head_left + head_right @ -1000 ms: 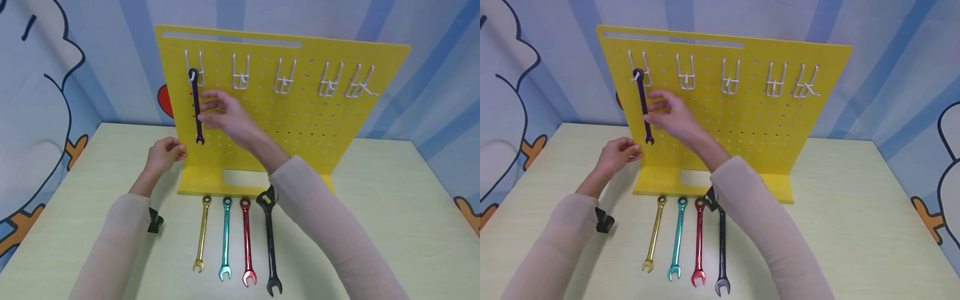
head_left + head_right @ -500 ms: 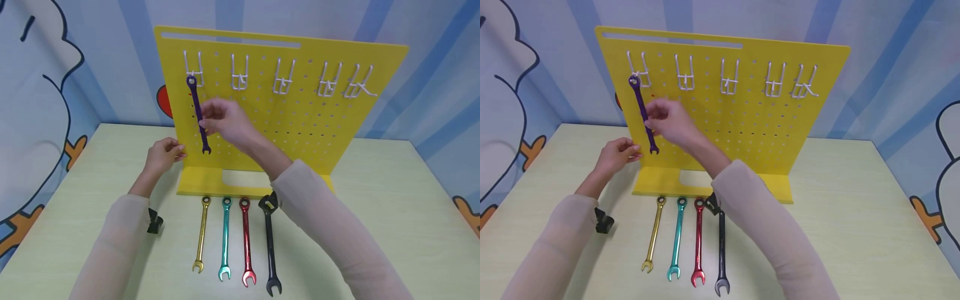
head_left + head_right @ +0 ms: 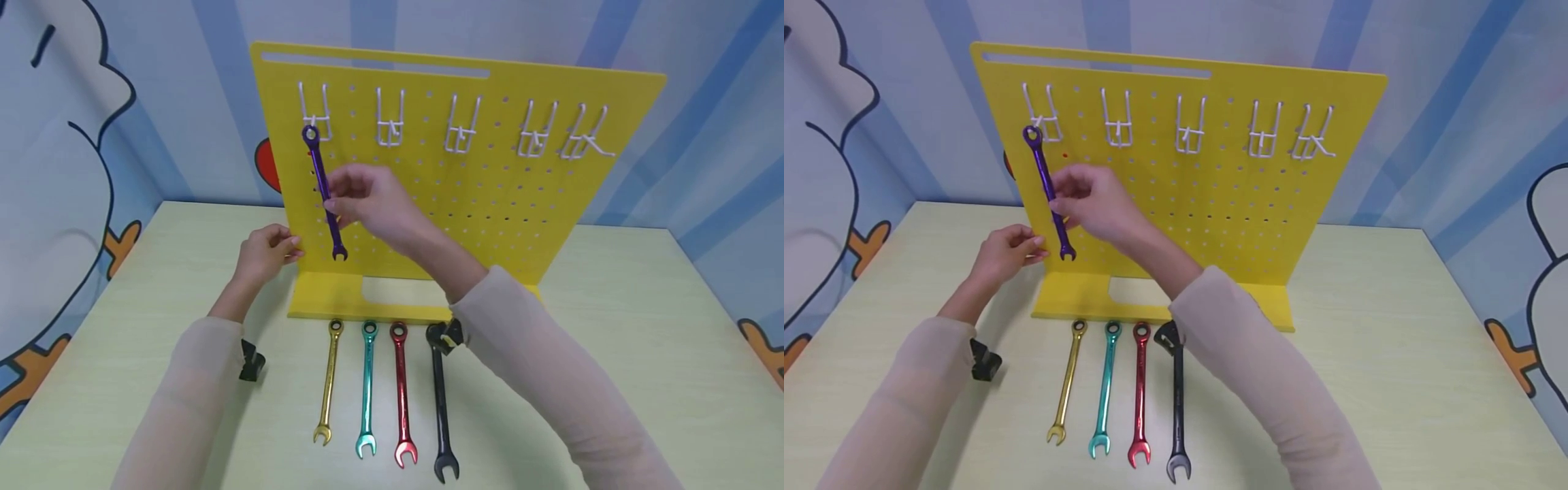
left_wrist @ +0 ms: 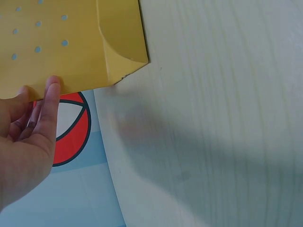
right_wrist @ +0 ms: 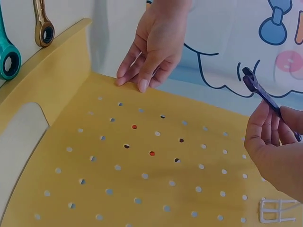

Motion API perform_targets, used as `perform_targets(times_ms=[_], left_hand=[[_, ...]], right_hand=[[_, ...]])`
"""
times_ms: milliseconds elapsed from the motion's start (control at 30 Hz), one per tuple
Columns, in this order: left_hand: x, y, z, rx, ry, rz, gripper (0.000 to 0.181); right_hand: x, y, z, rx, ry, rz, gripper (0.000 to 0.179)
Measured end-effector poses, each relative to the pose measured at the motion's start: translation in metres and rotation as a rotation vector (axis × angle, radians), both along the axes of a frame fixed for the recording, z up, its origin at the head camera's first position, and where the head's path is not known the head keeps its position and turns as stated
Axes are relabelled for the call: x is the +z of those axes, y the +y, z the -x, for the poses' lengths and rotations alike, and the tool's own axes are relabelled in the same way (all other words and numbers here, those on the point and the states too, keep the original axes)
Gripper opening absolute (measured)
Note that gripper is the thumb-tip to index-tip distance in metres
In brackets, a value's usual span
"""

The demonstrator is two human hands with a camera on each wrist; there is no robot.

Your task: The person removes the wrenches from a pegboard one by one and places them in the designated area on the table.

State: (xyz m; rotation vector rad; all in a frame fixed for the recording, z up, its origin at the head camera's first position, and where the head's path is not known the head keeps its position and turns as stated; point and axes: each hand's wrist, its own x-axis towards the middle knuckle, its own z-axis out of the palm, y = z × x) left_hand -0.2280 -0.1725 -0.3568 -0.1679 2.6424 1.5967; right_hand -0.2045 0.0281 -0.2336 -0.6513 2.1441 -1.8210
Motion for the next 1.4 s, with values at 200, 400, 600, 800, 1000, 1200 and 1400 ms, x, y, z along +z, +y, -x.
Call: perform_targets(times_ms=[200,400,600,800,1000,1200,1400], left_hand=[[0.001,-0.001,0.001,-0.001,-0.008,0.001,0.028],[0.001,-0.001,0.001,-0.005,-0.003,0.003,0.028],[0.0,-0.001,0.002,-0.007,0.0,0.002,0.027],[0.001,-0.001,0.002,-0.004,-0.005,0.012,0.028],[0.002,-0.001,0.002,0.001,-0.011,0.017,0.028],[0.002,-0.001,0.0,-0.001,-0.01,0.02,0.028],[0.003,-0.002,0.0,-0.006,-0.004,0.019,0.028]], right_hand=[[0.005,0.002,-0.003,0.006,-0.002,0.011,0.017],[0.01,0.004,-0.006,0.021,0.001,0.028,0.014],[0.012,0.008,-0.007,0.03,0.022,0.032,0.015],[0.012,0.015,-0.007,0.02,0.015,0.0,0.014],[0.009,0.024,-0.008,0.009,-0.015,-0.052,0.013],[0.002,0.033,-0.008,0.014,-0.037,-0.092,0.011],[-0.008,0.043,-0.008,0.016,-0.078,-0.128,0.011]])
